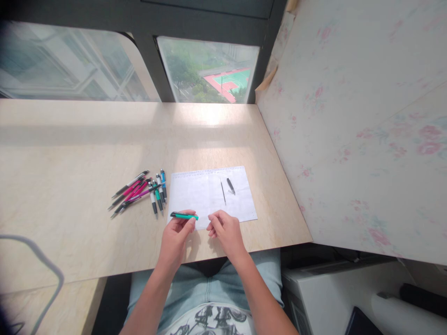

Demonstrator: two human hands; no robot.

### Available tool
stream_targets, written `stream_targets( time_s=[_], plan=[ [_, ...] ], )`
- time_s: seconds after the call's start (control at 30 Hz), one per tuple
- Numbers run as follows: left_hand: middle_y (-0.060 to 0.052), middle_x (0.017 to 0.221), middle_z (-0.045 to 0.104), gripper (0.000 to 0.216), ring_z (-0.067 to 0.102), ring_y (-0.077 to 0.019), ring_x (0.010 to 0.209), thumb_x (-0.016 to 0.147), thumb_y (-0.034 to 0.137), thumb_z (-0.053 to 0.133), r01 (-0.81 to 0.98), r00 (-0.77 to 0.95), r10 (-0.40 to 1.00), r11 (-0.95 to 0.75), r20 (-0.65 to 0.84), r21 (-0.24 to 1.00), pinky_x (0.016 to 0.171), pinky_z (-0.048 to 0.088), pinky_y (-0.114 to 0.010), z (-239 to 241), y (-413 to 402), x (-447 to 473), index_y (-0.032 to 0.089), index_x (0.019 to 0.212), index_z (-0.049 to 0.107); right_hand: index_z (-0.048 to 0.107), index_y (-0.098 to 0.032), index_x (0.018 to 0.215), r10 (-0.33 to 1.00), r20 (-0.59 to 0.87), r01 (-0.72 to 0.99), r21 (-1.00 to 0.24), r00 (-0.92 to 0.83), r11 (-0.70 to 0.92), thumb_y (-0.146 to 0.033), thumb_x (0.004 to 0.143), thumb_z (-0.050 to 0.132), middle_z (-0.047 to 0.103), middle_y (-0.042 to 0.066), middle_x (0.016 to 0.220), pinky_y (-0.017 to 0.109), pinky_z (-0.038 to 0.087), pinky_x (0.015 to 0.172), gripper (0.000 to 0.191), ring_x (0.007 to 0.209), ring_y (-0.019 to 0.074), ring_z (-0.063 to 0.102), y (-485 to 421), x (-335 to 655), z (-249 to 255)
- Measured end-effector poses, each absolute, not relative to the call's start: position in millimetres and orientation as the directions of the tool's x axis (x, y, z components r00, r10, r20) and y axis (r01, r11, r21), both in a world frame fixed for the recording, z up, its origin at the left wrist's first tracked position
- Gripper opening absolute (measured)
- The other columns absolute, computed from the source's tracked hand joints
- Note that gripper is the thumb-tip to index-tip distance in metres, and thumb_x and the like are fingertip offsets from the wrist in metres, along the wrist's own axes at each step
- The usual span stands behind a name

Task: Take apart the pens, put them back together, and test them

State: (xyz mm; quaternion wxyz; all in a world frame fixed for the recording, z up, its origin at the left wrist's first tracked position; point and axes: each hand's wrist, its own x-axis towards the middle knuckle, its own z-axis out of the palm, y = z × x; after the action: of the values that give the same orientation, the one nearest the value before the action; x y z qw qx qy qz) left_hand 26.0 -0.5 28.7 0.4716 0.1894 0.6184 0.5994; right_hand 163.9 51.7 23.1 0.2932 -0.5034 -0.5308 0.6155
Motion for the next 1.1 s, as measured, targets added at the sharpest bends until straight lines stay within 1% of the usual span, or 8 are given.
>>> stream_targets(
  time_s=[0.1,0.3,0.47,0.53,0.6,0.73,0.8,1.1],
  plan=[
    [-0.007,0.093,0.071,0.032,0.064,-0.02,0.089,0.07,0.036,0.077,-0.346,-0.469,0.803,0.215,-0.367,0.913,0.082,0.048,-0.033,27,-2,26,0.016,0.094,0.069,0.064,-0.019,0.065,0.932,-0.193,0.413,-0.909,-0.305,-0.053,-0.041,0.091,0.056,0.059,-0.002,0.054,0.026,0.042,0.058,0.035,0.054,0.0135,0.056,58,170,24],
    [-0.005,0.093,0.07,0.03,0.063,-0.0178,0.087,0.071,0.035,0.077,-0.369,-0.456,0.809,0.206,-0.37,0.906,0.08,0.047,-0.03,23,-4,26,0.017,0.093,0.069,0.072,-0.02,0.093,0.925,-0.031,0.479,-0.862,-0.378,0.167,-0.031,0.094,0.047,0.07,0.005,0.087,0.029,0.046,0.074,0.027,0.082,0.0186,0.063,69,175,22],
    [-0.006,0.092,0.069,0.031,0.061,-0.0178,0.086,0.072,0.035,0.077,-0.372,-0.449,0.811,0.213,-0.376,0.903,0.078,0.047,-0.029,22,-5,24,0.016,0.095,0.069,0.064,-0.019,0.112,0.938,-0.059,0.461,-0.88,-0.342,0.112,-0.022,0.09,0.048,0.071,0.004,0.088,0.03,0.05,0.075,0.028,0.08,0.0178,0.067,74,175,17],
    [-0.006,0.094,0.069,0.031,0.061,-0.0176,0.086,0.072,0.035,0.076,-0.37,-0.446,0.811,0.218,-0.379,0.903,0.078,0.046,-0.029,23,-5,24,0.016,0.095,0.069,0.063,-0.019,0.11,0.949,-0.097,0.464,-0.884,-0.3,0.057,-0.024,0.089,0.052,0.072,0.003,0.086,0.029,0.052,0.07,0.024,0.075,0.0176,0.068,76,175,16],
    [-0.006,0.094,0.069,0.031,0.061,-0.0174,0.086,0.073,0.035,0.076,-0.368,-0.445,0.811,0.221,-0.38,0.903,0.078,0.046,-0.029,24,-5,24,0.016,0.096,0.068,0.066,-0.02,0.1,0.951,-0.071,0.502,-0.86,-0.301,0.095,-0.025,0.089,0.054,0.072,0.004,0.087,0.029,0.052,0.068,0.017,0.076,0.0184,0.069,81,174,15],
    [-0.006,0.094,0.069,0.03,0.06,-0.0171,0.086,0.073,0.035,0.076,-0.375,-0.445,0.81,0.22,-0.383,0.901,0.078,0.046,-0.029,25,-5,24,0.016,0.095,0.069,0.071,-0.022,0.092,0.926,0.132,0.645,-0.683,-0.353,0.343,-0.02,0.089,0.055,0.072,0.006,0.093,0.034,0.05,0.079,0.015,0.089,0.0217,0.064,97,171,16],
    [-0.006,0.094,0.069,0.03,0.06,-0.0168,0.086,0.073,0.035,0.076,-0.379,-0.446,0.808,0.218,-0.385,0.899,0.077,0.046,-0.029,25,-5,24,0.016,0.095,0.069,0.072,-0.022,0.092,0.914,0.197,0.709,-0.58,-0.356,0.401,-0.018,0.089,0.056,0.07,0.006,0.093,0.035,0.049,0.081,0.017,0.093,0.0233,0.06,107,168,17],
    [-0.007,0.093,0.069,0.031,0.06,-0.0167,0.083,0.072,0.035,0.076,-0.392,-0.45,0.8,0.222,-0.397,0.893,0.076,0.046,-0.029,24,-6,22,0.016,0.096,0.069,0.072,-0.023,0.09,0.899,0.17,0.824,-0.359,-0.404,0.438,-0.017,0.09,0.056,0.066,0.007,0.088,0.031,0.045,0.069,0.018,0.091,0.0232,0.054,135,146,8]
  ],
)
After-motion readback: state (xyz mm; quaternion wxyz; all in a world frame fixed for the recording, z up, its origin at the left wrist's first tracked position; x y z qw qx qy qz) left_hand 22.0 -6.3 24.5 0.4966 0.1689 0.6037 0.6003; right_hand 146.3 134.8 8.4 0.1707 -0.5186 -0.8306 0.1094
